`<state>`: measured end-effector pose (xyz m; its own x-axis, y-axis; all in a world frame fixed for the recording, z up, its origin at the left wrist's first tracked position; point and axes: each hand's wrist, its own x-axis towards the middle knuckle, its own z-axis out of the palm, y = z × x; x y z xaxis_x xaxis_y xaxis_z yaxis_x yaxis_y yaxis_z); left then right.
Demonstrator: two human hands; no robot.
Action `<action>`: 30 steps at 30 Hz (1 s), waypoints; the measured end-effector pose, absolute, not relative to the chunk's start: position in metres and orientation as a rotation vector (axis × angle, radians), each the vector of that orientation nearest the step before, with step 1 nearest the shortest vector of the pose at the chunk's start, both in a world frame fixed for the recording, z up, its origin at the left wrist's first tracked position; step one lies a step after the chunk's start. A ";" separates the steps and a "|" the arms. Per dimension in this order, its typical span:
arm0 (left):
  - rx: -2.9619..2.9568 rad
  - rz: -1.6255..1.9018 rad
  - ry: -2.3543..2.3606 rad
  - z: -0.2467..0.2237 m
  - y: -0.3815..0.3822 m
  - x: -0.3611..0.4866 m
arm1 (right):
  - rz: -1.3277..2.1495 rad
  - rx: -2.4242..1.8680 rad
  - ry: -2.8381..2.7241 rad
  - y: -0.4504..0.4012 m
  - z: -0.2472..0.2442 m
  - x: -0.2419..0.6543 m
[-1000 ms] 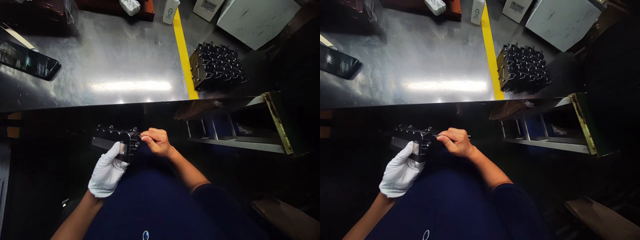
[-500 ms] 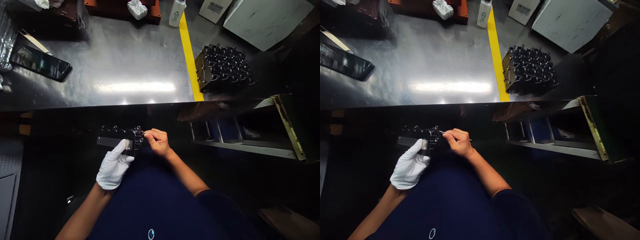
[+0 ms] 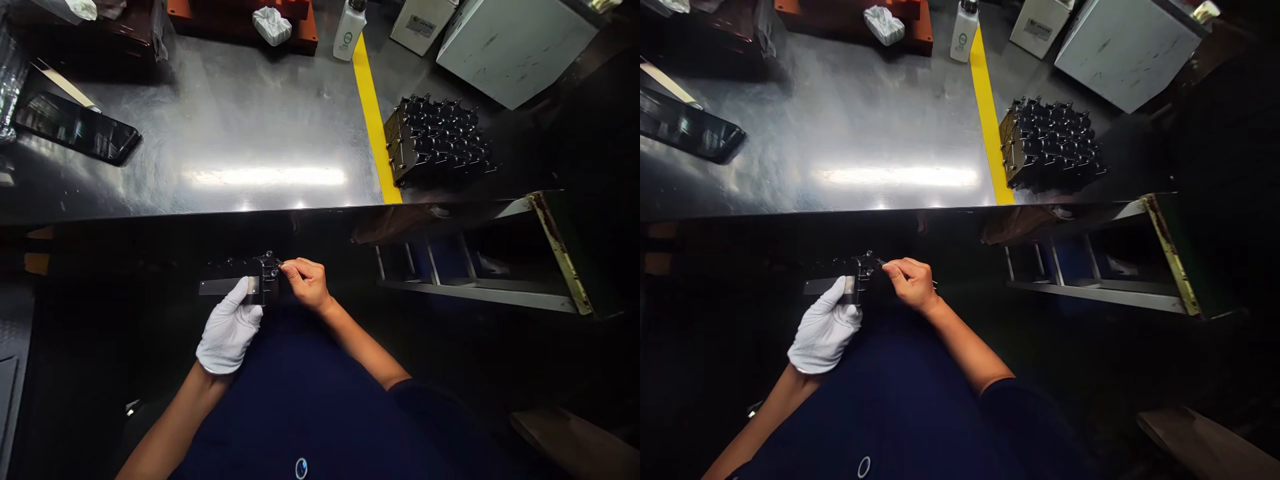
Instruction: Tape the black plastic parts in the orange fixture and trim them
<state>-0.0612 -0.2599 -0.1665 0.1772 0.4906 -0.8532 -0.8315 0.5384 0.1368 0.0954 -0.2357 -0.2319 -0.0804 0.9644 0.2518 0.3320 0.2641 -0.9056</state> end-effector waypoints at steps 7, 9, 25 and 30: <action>-0.391 1.016 1.007 -0.163 -0.267 -0.068 | 0.951 -1.447 -1.413 -0.230 -0.251 0.102; -0.355 1.063 1.075 -0.155 -0.270 -0.072 | 0.970 -1.615 -1.252 -0.226 -0.253 0.113; 0.899 1.132 1.574 -0.156 -0.274 -0.080 | 1.390 -1.058 -1.669 -0.234 -0.165 0.120; 1.027 1.102 1.568 -0.159 -0.274 -0.081 | 1.436 -1.023 -1.685 -0.233 -0.167 0.121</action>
